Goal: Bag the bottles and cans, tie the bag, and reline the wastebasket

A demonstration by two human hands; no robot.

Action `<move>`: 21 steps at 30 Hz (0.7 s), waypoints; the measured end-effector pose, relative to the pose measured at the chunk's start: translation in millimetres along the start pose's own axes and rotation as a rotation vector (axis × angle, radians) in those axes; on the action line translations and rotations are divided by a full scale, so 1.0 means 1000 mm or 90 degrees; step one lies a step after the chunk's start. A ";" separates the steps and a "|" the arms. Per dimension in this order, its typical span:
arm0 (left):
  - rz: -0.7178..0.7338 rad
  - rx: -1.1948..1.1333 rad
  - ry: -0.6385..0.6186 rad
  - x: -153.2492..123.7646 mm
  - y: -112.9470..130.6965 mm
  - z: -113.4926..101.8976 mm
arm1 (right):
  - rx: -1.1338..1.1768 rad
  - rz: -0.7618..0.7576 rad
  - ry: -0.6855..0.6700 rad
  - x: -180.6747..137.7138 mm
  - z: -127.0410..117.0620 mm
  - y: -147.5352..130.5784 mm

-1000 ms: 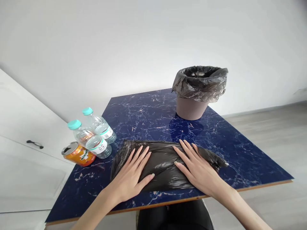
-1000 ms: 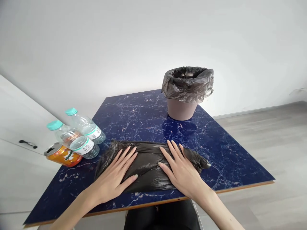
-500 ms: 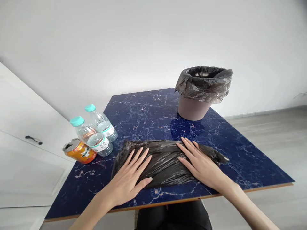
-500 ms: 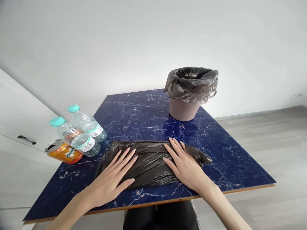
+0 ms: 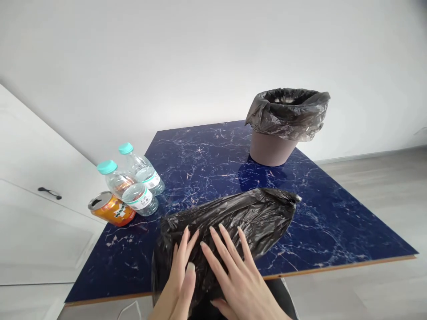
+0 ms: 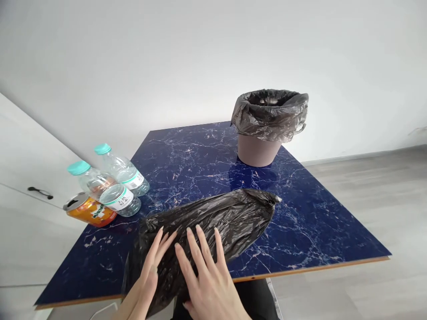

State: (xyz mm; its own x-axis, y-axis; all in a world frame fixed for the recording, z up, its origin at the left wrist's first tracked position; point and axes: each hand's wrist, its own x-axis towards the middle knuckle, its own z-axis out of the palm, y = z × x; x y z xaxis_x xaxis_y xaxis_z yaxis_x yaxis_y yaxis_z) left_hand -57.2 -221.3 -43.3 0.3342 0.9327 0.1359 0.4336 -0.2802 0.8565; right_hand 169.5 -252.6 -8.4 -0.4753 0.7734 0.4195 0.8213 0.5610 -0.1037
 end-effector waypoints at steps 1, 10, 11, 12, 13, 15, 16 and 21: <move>0.016 -0.021 0.018 -0.003 -0.007 -0.002 | -0.006 0.004 0.003 0.001 0.004 -0.002; 0.054 0.033 0.105 0.023 0.030 -0.069 | 0.154 -0.001 0.128 -0.008 0.029 -0.009; 0.073 0.038 0.107 0.023 0.037 -0.073 | 0.178 -0.004 0.149 -0.011 0.029 -0.006; 0.088 0.042 0.106 0.021 0.043 -0.077 | 0.203 -0.013 0.156 -0.013 0.027 -0.002; 0.094 0.048 0.101 0.018 0.050 -0.079 | 0.234 -0.025 0.143 -0.015 0.022 0.003; 0.062 0.068 0.071 0.011 0.060 -0.083 | 0.334 -0.033 0.063 -0.018 0.005 0.014; 0.031 0.087 0.042 0.007 0.064 -0.083 | 0.407 -0.010 0.013 -0.019 -0.006 0.020; -0.005 0.154 -0.085 0.009 0.063 -0.066 | 0.744 0.349 -0.096 -0.041 -0.052 0.038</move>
State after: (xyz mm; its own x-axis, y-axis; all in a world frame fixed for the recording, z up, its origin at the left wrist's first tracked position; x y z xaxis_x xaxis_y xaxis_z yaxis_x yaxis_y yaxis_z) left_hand -82.0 -216.0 44.7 0.4303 0.9014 0.0492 0.6185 -0.3341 0.7112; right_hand 236.9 -278.7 17.6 -0.2613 0.9649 -0.0249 0.1960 0.0278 -0.9802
